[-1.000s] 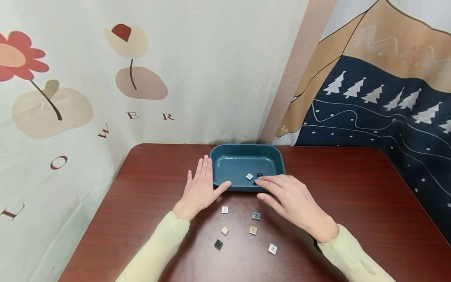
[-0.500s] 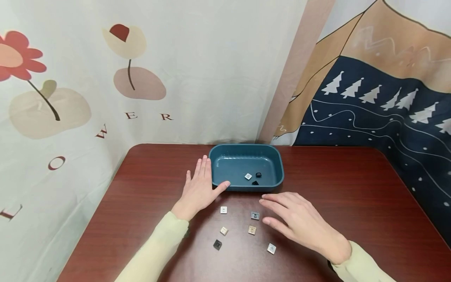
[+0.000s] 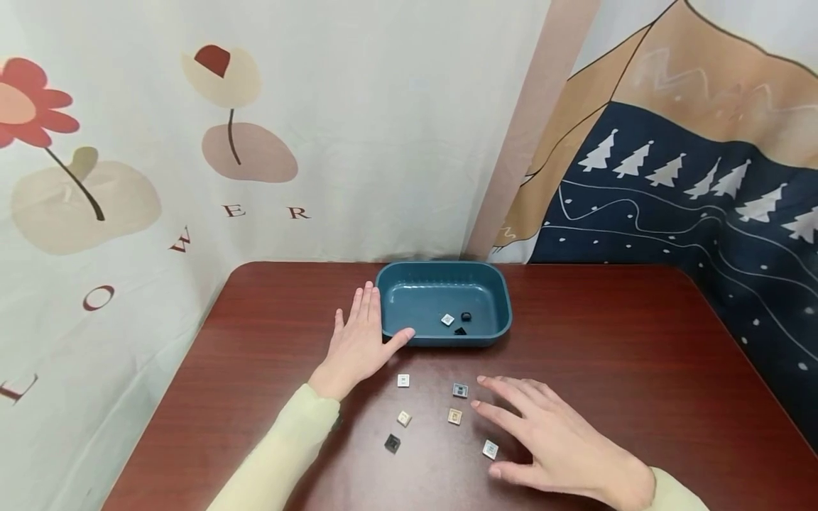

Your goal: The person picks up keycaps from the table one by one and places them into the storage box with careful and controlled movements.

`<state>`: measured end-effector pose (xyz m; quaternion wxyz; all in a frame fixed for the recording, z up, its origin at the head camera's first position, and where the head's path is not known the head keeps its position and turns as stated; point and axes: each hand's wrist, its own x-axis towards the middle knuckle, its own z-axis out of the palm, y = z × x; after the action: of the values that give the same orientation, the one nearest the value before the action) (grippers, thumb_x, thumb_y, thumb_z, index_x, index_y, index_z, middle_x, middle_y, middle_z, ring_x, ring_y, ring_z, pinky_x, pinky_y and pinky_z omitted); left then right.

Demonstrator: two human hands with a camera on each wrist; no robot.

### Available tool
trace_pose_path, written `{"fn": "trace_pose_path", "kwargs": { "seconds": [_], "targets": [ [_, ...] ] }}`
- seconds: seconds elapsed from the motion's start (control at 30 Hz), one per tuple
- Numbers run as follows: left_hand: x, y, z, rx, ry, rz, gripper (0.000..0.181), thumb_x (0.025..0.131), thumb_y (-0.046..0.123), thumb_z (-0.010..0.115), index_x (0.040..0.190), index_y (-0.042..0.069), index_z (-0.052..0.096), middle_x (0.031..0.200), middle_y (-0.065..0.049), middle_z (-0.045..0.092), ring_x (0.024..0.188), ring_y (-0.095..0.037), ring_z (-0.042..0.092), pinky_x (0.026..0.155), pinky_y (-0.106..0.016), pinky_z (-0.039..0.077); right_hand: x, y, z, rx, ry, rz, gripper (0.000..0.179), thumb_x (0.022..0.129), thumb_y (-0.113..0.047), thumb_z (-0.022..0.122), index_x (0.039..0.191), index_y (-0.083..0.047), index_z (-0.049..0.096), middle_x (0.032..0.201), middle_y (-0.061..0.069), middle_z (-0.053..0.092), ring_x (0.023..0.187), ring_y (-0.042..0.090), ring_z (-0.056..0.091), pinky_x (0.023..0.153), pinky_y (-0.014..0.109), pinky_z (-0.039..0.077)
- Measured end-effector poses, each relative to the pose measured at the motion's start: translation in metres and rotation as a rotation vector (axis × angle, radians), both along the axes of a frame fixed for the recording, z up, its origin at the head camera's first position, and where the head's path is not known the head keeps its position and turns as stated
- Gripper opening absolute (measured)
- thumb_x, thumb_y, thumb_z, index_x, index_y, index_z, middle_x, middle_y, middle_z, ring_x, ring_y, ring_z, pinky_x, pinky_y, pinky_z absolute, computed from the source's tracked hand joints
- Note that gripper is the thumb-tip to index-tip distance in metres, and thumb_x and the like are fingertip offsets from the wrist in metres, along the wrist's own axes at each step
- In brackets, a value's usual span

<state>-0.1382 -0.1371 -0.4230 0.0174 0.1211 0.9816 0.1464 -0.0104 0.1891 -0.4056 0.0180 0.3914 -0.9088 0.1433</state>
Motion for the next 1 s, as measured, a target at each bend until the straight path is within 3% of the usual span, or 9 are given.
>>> {"fn": "trace_pose_path", "kwargs": {
  "seconds": [0.17, 0.37, 0.53, 0.6, 0.7, 1.0],
  "targets": [
    [0.000, 0.000, -0.001, 0.006, 0.004, -0.002, 0.109, 0.097, 0.078, 0.040, 0.164, -0.003, 0.012, 0.172, -0.017, 0.006, 0.159, -0.033, 0.005, 0.120, -0.068, 0.016, 0.008, 0.001, -0.007, 0.064, -0.061, 0.009, 0.078, 0.089, -0.076, 0.059, 0.153, -0.032, 0.052, 0.165, -0.006, 0.037, 0.148, 0.024, 0.038, 0.108, 0.061, 0.040],
    [0.000, 0.000, -0.001, 0.003, 0.005, -0.001, 0.109, 0.097, 0.078, 0.040, 0.164, -0.003, 0.012, 0.172, -0.017, 0.006, 0.159, -0.034, 0.006, 0.120, -0.068, 0.016, 0.011, 0.000, -0.015, 0.110, -0.126, 0.040, 0.071, 0.094, -0.074, 0.053, 0.153, -0.034, 0.052, 0.161, -0.007, 0.043, 0.145, 0.027, 0.043, 0.107, 0.066, 0.039],
    [0.000, 0.000, 0.000, 0.007, -0.001, 0.003, 0.109, 0.097, 0.078, 0.040, 0.164, -0.003, 0.011, 0.172, -0.017, 0.006, 0.159, -0.032, 0.003, 0.120, -0.068, 0.015, 0.010, -0.002, -0.021, 0.119, 0.006, 0.133, 0.050, 0.099, -0.054, 0.065, 0.143, -0.032, 0.060, 0.139, -0.010, 0.059, 0.120, 0.016, 0.057, 0.100, 0.056, 0.049],
    [0.000, 0.000, 0.000, 0.010, -0.002, 0.004, 0.109, 0.097, 0.078, 0.040, 0.164, -0.002, 0.011, 0.172, -0.017, 0.006, 0.159, -0.032, 0.003, 0.120, -0.068, 0.016, 0.008, -0.003, -0.024, 0.110, 0.099, 0.162, 0.042, 0.097, -0.045, 0.072, 0.136, -0.031, 0.065, 0.129, -0.012, 0.063, 0.112, 0.013, 0.057, 0.097, 0.050, 0.050],
    [0.001, -0.001, 0.000, 0.018, -0.002, 0.005, 0.109, 0.097, 0.078, 0.041, 0.164, -0.002, 0.011, 0.172, -0.017, 0.006, 0.159, -0.033, 0.004, 0.120, -0.068, 0.016, 0.007, -0.005, -0.027, 0.112, 0.170, 0.188, 0.037, 0.093, -0.038, 0.078, 0.128, -0.031, 0.069, 0.119, -0.013, 0.065, 0.107, 0.012, 0.058, 0.096, 0.048, 0.050],
    [0.001, -0.001, -0.002, 0.024, -0.005, 0.008, 0.110, 0.096, 0.079, 0.040, 0.164, -0.001, 0.011, 0.173, -0.015, 0.006, 0.159, -0.032, 0.002, 0.120, -0.068, 0.015, 0.007, -0.008, -0.028, 0.093, 0.125, 0.211, 0.024, 0.096, -0.030, 0.075, 0.120, -0.027, 0.073, 0.115, -0.012, 0.066, 0.102, 0.007, 0.059, 0.095, 0.045, 0.050]
  ]
}}
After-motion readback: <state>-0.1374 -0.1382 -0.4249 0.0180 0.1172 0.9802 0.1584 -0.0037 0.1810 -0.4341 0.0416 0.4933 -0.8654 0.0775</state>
